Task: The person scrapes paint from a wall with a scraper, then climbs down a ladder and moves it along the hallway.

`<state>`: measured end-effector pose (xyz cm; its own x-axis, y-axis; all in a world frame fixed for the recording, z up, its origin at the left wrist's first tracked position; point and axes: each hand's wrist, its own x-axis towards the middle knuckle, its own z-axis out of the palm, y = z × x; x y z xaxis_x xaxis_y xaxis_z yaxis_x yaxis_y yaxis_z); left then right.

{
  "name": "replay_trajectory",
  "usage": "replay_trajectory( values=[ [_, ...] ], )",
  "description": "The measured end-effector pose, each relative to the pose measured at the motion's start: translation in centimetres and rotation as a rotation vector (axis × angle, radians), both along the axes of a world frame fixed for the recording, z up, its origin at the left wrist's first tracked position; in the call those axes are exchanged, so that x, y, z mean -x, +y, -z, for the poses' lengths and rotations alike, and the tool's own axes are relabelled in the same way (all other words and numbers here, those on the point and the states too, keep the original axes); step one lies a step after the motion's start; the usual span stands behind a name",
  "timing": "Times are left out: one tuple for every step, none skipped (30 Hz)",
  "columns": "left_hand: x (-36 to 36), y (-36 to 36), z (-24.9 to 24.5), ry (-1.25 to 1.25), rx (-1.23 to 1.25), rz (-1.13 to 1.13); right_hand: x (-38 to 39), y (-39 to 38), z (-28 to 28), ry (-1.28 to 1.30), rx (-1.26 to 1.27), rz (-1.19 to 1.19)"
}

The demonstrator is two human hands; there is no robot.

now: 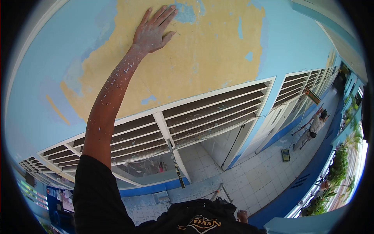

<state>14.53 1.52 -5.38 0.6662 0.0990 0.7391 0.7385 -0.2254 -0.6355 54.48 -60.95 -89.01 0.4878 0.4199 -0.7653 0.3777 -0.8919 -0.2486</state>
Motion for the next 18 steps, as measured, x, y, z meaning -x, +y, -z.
replay_trajectory(
  values=[
    [-0.4, -0.2, 0.4, -0.021, -0.009, -0.003, 1.0, 0.2, -1.7, -0.007, -0.048, -0.073],
    [-0.7, -0.3, 0.7, -0.042, -0.02, -0.005, 1.9, 0.0, -3.7, -0.015, -0.097, -0.145],
    [-0.7, -0.4, 0.9, -0.04, -0.014, 0.008, 2.6, -0.1, -4.8, -0.036, -0.127, -0.18],
    [-0.6, -0.4, 1.0, -0.038, -0.01, 0.021, 3.3, -0.4, -5.3, -0.059, -0.157, -0.216],
    [-0.5, -0.3, 1.1, -0.037, -0.007, 0.033, 3.7, -0.3, -5.9, -0.094, -0.171, -0.217],
    [-0.1, -0.3, 0.9, -0.012, 0.006, 0.04, 4.1, 0.3, -6.6, -0.133, -0.187, -0.187],
    [0.4, -0.4, 0.7, 0.013, 0.02, 0.046, 4.6, 0.9, -7.2, -0.171, -0.204, -0.156],
    [0.9, -0.6, 0.5, 0.037, 0.035, 0.05, 4.7, 2.5, -8.0, -0.212, -0.22, -0.096],
    [1.4, -0.9, 0.2, 0.049, 0.052, 0.016, 5.0, 4.5, -10.1, -0.251, -0.235, -0.037],
    [1.9, -1.4, 0.0, 0.06, 0.072, -0.019, 4.8, 6.6, -11.3, -0.267, -0.277, -0.034],
    [2.4, -1.7, 0.1, 0.072, 0.094, -0.054, 4.5, 9.0, -12.4, -0.282, -0.318, -0.031],
    [3.1, -1.8, 0.4, 0.044, 0.083, -0.019, 4.6, 12.3, -15.1, -0.287, -0.392, -0.016],
    [3.9, -1.8, 0.7, 0.016, 0.07, 0.017, 4.2, 15.6, -16.4, -0.351, -0.549, -0.039],
    [4.7, -1.9, 1.0, -0.012, 0.055, 0.055, 4.5, 19.4, -21.2, -0.355, -0.746, -0.109],
    [5.3, -2.3, 1.2, -0.059, 0.082, 0.029, 5.0, 23.2, -26.6, -0.353, -0.939, -0.178],
    [6.1, -3.0, 1.7, -0.104, 0.11, 0.005, 6.0, 26.8, -32.3, -0.361, -1.153, -0.233],
    [6.8, -3.6, 2.3, -0.147, 0.138, -0.02, 7.6, 29.9, -39.7, -0.288, -1.148, -0.224],
    [7.7, -4.1, 2.9, -0.198, 0.156, -0.042, 9.1, 32.5, -45.7, -0.284, -1.196, -0.249]
  ],
)
